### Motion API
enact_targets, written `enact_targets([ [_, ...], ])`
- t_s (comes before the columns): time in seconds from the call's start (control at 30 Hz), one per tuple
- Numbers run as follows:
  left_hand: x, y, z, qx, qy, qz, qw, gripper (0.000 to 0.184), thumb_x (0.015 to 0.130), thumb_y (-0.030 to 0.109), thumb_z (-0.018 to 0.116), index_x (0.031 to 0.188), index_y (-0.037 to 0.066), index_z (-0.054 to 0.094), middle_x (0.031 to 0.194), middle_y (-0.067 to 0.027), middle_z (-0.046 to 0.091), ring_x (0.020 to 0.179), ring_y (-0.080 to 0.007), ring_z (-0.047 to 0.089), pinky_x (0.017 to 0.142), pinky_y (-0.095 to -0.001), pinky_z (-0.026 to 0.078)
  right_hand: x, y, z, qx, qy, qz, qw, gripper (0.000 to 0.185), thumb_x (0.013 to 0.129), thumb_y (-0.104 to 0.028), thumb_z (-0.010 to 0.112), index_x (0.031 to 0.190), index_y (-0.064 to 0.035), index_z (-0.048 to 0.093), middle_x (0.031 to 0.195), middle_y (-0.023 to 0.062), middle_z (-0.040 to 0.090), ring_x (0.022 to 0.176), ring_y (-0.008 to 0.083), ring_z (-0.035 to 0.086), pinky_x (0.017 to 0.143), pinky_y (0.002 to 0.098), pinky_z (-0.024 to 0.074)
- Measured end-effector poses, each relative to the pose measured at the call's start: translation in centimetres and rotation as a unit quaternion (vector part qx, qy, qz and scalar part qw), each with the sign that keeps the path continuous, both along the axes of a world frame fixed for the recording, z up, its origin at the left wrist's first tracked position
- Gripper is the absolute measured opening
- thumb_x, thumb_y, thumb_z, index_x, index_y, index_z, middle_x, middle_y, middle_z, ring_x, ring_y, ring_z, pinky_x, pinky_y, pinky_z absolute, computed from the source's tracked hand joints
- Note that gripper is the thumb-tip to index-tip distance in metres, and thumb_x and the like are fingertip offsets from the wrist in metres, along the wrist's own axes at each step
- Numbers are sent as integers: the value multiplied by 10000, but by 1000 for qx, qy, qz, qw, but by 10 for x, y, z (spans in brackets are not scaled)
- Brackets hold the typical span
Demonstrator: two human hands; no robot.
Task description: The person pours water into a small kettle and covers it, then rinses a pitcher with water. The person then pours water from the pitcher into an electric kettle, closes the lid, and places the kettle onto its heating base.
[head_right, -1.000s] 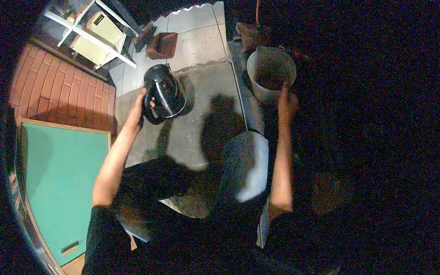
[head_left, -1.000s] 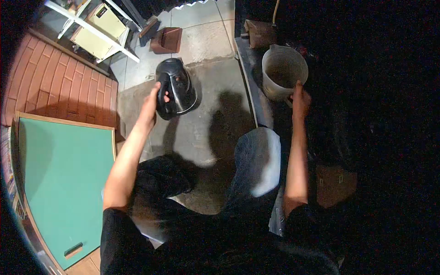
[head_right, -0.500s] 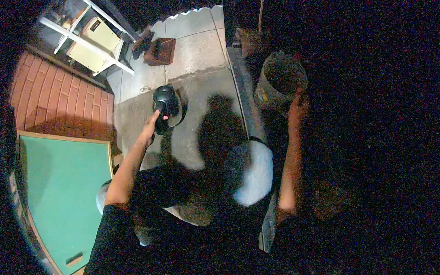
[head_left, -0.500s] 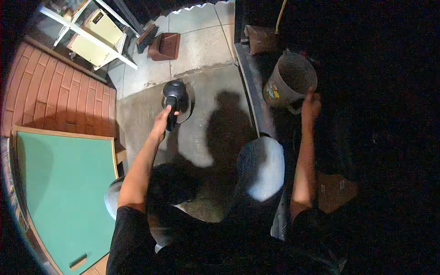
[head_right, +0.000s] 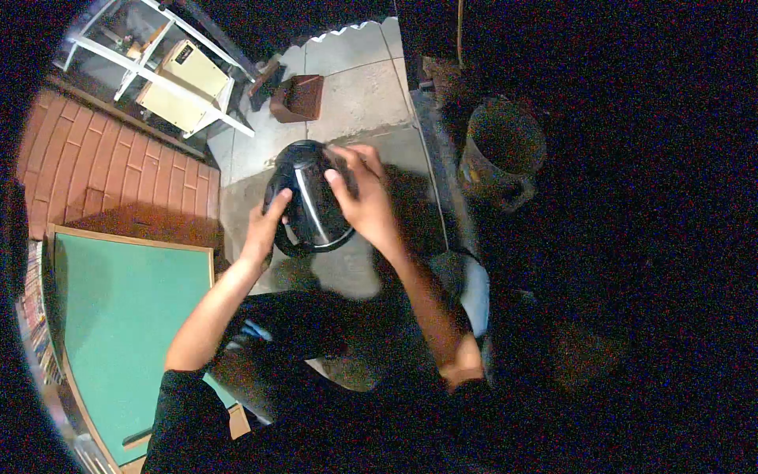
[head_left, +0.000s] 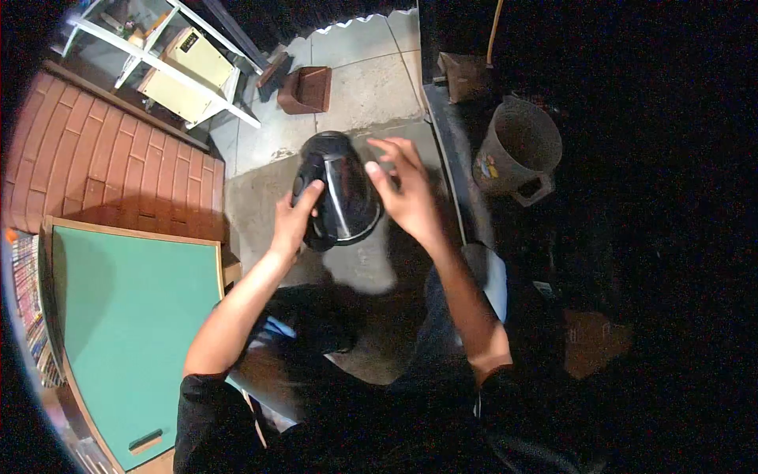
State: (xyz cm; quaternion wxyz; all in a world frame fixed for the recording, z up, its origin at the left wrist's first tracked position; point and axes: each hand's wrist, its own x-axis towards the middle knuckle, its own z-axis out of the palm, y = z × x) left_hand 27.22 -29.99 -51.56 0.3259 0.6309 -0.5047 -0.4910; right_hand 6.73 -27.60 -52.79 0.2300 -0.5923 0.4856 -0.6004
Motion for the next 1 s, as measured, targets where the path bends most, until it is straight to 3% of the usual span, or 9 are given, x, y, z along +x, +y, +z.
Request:
enact_targets([
  [0.2,-13,8,-9,3,91,-133,987,340,863,345,679,1038,65,594,800,23,580,738,-79,517,707,-232,410,26,-19,-24,24,69,-92,993,388,893,-240,598,1199,-24,493,1121,202,489,1062,392,499,924,429,414],
  [0.27,-11,8,-9,20,103,-151,983,359,864,306,686,1085,42,585,859,1,610,800,-83,552,758,-235,438,18,-17,-27,62,7,-90,994,407,894,-259,598,1201,-12,495,1070,207,505,1021,383,511,917,436,410],
  [0.37,-1,3,-18,29,42,-209,977,517,858,336,691,1272,73,529,1092,-23,619,972,-125,548,871,-281,427,17,-24,-47,57,60,-112,990,405,895,-246,602,1210,-15,496,1077,206,513,1025,375,524,908,427,424],
  [0.47,3,-1,-20,74,56,-119,989,464,844,299,709,1187,24,562,1037,-58,643,930,-151,599,835,-294,473,16,-23,-63,135,-79,-2,988,398,886,-195,617,1226,-25,499,1106,196,540,1059,347,530,918,410,430],
  [0.53,12,-15,-33,112,128,-29,985,364,831,237,709,1102,27,587,989,-79,648,900,-179,617,818,-301,482,10,-13,-70,145,-54,-17,988,379,881,-187,621,1210,-29,516,1117,177,549,1060,332,535,908,396,439],
  [0.67,52,-57,-88,49,173,-9,984,260,830,183,693,1050,55,640,955,-45,676,882,-140,620,810,-282,465,-64,40,-49,75,52,-77,993,302,894,-158,597,1171,-47,551,1066,149,574,1054,282,551,893,376,447],
  [0.83,45,-81,-89,64,119,-37,990,251,815,156,712,1042,64,657,949,-22,678,881,-143,625,821,-296,470,-136,100,6,244,-105,-258,929,322,924,-171,564,1206,-22,521,1139,182,557,1121,281,522,974,378,400],
  [0.9,49,-97,-110,57,122,-35,990,258,821,152,709,1052,53,649,954,-28,674,875,-161,628,797,-317,487,-161,97,-18,136,25,-396,908,416,938,-212,553,1293,-24,447,1234,221,496,1166,338,484,986,415,391],
  [1.0,59,-107,-151,55,165,1,985,310,833,170,700,1103,37,627,999,-46,667,900,-179,627,808,-324,486,-183,94,-54,170,200,-456,850,533,927,-314,581,1356,-81,366,1304,226,379,1093,318,507,870,391,477],
])
